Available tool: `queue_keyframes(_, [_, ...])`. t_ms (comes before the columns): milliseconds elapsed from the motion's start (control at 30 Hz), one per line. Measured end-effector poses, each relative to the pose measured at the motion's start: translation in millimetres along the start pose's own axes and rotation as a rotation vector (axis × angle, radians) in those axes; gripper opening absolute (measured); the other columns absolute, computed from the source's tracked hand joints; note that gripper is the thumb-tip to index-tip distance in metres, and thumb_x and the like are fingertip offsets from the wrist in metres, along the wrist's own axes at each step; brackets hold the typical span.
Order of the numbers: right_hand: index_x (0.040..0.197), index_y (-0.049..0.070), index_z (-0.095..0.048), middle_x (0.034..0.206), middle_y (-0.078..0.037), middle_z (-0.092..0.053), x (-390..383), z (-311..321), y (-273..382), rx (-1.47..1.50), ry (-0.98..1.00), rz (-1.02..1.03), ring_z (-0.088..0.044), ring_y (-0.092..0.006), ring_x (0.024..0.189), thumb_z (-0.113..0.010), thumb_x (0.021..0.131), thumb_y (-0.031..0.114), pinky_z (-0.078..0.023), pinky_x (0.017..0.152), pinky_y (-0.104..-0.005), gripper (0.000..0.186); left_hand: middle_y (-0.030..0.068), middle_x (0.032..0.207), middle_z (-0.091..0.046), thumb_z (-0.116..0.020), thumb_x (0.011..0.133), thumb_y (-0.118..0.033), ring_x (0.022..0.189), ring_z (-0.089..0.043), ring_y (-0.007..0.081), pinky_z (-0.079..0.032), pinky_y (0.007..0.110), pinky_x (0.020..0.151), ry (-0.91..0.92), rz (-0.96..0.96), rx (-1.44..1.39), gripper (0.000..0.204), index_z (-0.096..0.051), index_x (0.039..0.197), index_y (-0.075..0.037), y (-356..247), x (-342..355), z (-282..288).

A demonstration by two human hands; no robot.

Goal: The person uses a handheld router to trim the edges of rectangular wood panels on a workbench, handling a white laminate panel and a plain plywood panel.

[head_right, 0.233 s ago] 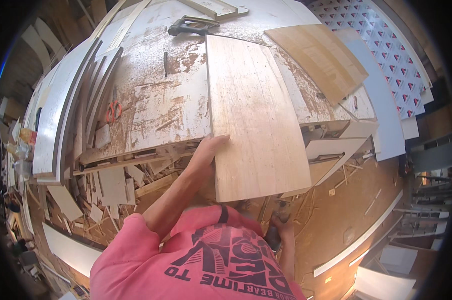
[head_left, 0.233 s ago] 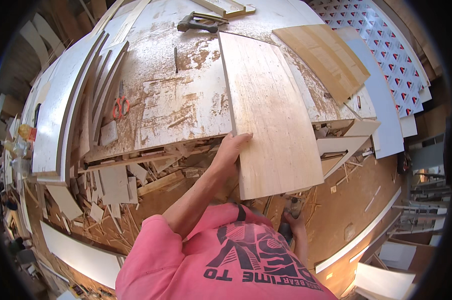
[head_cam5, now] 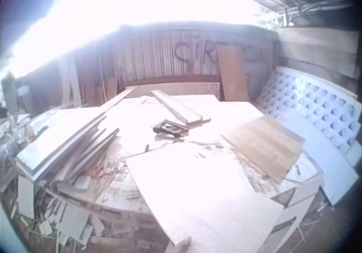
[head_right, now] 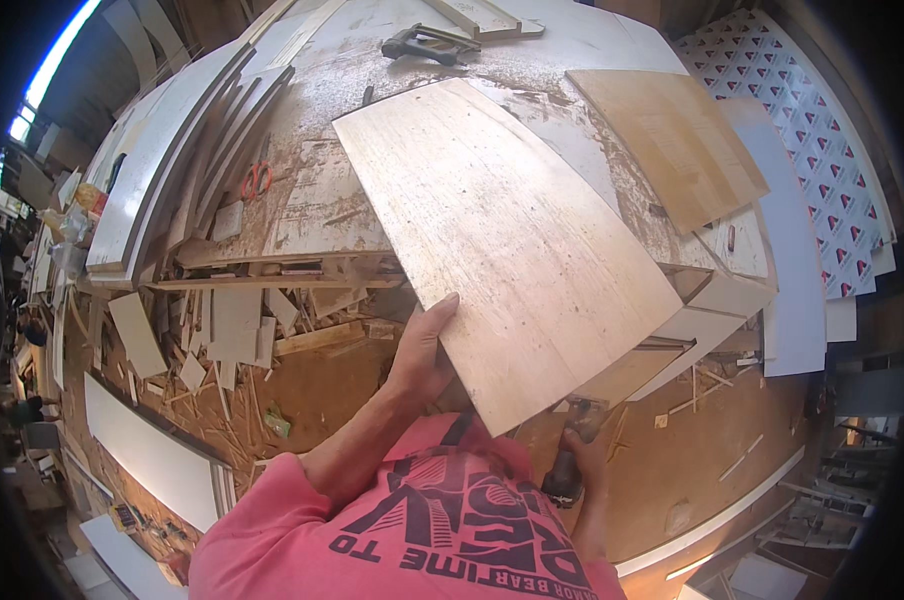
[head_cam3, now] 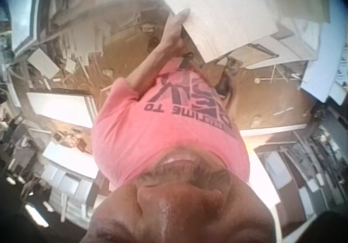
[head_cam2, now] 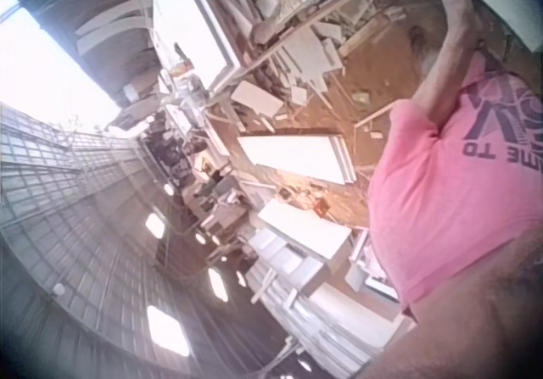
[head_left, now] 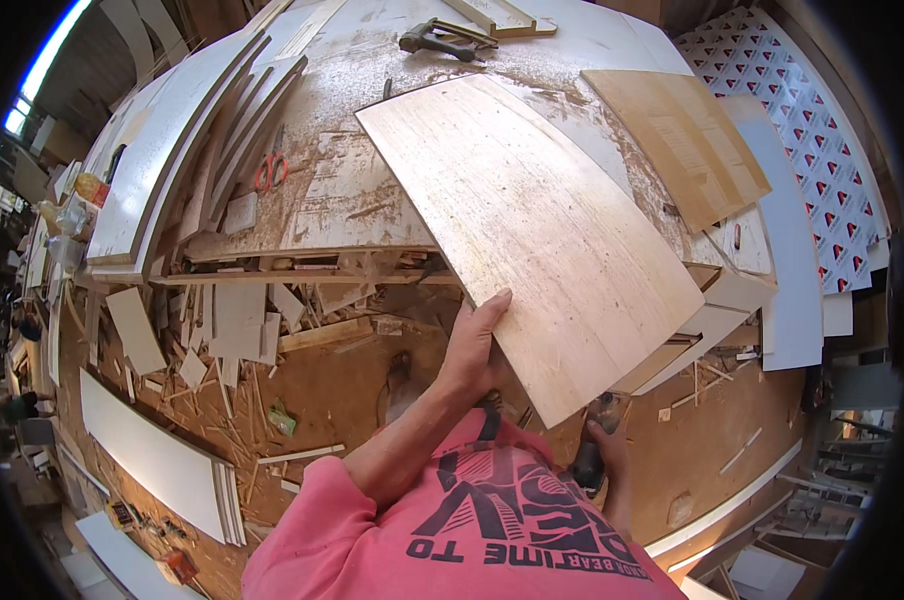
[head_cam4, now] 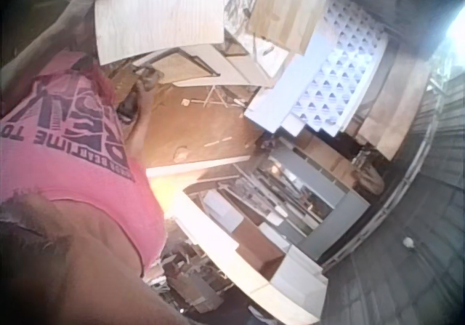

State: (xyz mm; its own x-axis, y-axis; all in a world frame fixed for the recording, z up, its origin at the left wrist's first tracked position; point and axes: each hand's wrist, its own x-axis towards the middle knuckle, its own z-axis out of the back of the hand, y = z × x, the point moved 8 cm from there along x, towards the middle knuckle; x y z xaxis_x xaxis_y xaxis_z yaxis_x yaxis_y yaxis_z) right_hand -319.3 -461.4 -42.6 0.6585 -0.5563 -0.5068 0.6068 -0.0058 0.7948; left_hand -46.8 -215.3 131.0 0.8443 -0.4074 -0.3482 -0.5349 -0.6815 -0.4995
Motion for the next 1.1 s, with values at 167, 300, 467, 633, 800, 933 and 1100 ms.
queue_keyframes(167, [0.124,0.002,-0.048,0.109,-0.009,-0.06,19,35,2,0.057,-0.015,-0.032,-0.059,-0.0195,0.099,-0.072,0.081,0.023,-0.05,0.086,-0.0344,0.054,0.0115,0.125,-0.055,-0.058,0.095,-0.016,0.112,-0.057,0.0229,-0.05,0.038,0.095,-0.171,-0.175,-0.031,0.045,-0.039,0.133,-0.005,24,-10,17])
queue_keyframes(300, [0.128,0.001,-0.044,0.11,-0.011,-0.059,16,42,23,0.128,0.031,-0.043,-0.06,-0.0201,0.099,-0.074,0.08,0.028,-0.05,0.085,-0.0344,0.063,0.0073,0.127,-0.053,-0.059,0.096,-0.024,0.115,-0.055,0.0203,-0.05,0.038,0.097,-0.2,-0.159,-0.165,0.044,-0.041,0.134,-0.01,52,3,37])
queue_keyframes(467, [0.135,-0.002,-0.038,0.116,-0.016,-0.058,14,52,39,0.133,-0.004,0.015,-0.057,-0.0237,0.108,-0.076,0.077,0.035,-0.047,0.093,-0.0368,0.078,0.0045,0.124,-0.056,-0.064,0.093,-0.036,0.112,-0.057,0.0188,-0.052,0.038,0.093,-0.225,-0.103,-0.105,0.048,-0.047,0.13,-0.011,94,37,46])
queue_keyframes(633, [0.138,-0.002,-0.036,0.123,-0.018,-0.056,9,59,62,0.181,0.014,0.02,-0.055,-0.0256,0.116,-0.077,0.073,0.04,-0.043,0.099,-0.0373,0.087,0.0084,0.127,-0.053,-0.063,0.093,-0.04,0.106,-0.058,0.0257,-0.053,0.042,0.092,-0.273,0.042,0.051,0.05,-0.046,0.131,-0.01,148,83,54])
queue_keyframes(800, [0.139,-0.001,-0.036,0.125,-0.019,-0.056,17,53,90,0.12,0.091,0.074,-0.055,-0.0268,0.117,-0.078,0.07,0.046,-0.042,0.1,-0.0377,0.093,0.0162,0.134,-0.046,-0.064,0.092,-0.04,0.121,-0.05,0.0374,-0.048,0.05,0.1,-0.124,0.226,0.153,0.067,-0.031,0.141,-0.007,189,108,67])
queue_keyframes(933, [0.139,-0.002,-0.036,0.123,-0.02,-0.057,34,44,100,-0.012,0.075,0.088,-0.057,-0.0271,0.114,-0.078,0.07,0.046,-0.043,0.099,-0.0375,0.093,0.0215,0.139,-0.04,-0.064,0.091,-0.042,0.125,-0.047,0.0385,-0.043,0.053,0.105,-0.028,0.316,0.16,0.079,-0.022,0.145,-0.004,182,97,65])
queue_keyframes(1100, [0.138,-0.003,-0.035,0.119,-0.018,-0.058,47,24,132,0.029,0.174,0.071,-0.057,-0.0237,0.109,-0.079,0.071,0.041,-0.044,0.098,-0.0364,0.091,0.0224,0.141,-0.04,-0.063,0.092,-0.041,0.125,-0.048,0.036,-0.047,0.052,0.102,-0.233,0.212,0.158,0.073,-0.029,0.142,0.0,125,97,114])
